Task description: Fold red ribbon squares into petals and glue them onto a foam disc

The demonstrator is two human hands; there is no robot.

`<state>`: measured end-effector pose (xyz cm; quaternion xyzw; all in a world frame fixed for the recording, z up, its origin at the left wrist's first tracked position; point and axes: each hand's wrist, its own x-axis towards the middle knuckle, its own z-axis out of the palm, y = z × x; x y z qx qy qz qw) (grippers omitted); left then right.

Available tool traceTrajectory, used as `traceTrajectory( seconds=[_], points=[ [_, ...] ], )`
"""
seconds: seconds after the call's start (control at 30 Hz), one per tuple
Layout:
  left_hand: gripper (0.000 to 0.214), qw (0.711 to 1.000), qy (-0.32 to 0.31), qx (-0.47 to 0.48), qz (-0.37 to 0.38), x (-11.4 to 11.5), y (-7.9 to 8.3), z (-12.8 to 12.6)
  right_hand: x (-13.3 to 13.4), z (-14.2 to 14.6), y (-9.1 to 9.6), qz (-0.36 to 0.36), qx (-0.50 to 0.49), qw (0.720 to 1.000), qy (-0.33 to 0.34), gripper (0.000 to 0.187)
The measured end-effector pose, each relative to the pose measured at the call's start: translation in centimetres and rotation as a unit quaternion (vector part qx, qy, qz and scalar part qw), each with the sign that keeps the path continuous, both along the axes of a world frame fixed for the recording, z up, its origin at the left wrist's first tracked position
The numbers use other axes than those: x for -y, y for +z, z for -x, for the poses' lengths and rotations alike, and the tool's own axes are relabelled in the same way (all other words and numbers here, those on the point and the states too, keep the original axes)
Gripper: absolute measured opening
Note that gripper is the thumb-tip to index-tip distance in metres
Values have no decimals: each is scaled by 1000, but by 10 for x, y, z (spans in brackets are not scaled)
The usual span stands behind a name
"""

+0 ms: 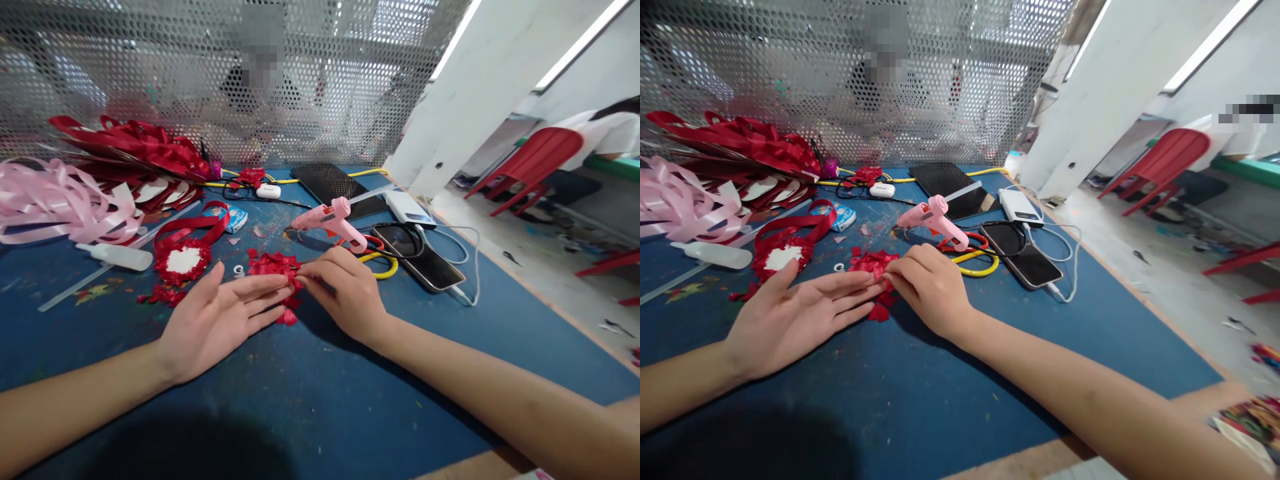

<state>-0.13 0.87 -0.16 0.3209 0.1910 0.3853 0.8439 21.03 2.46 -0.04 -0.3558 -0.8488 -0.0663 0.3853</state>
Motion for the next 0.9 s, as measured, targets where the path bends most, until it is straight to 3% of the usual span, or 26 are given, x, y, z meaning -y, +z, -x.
traceTrajectory(
  seconds=[0.57,0.67,0.77,0.83,0.9],
  points=[
    [63,1000,-16,15,15,0,1,1,4,-2,6,-23,-40,999,-3,8],
    [64,1000,-12,11,-5,-1,1,3,2,-8,11,-45,-124,989,-63,7],
    [61,1000,-2,-1,-25,-1,0,2,-8,-18,11,-42,-220,959,-176,5],
    [59,999,12,-21,-35,0,0,1,-19,-26,8,-16,-216,947,-237,16],
    [51,995,43,-62,-60,2,-1,0,-30,-34,3,26,-159,954,-253,34]
  ],
)
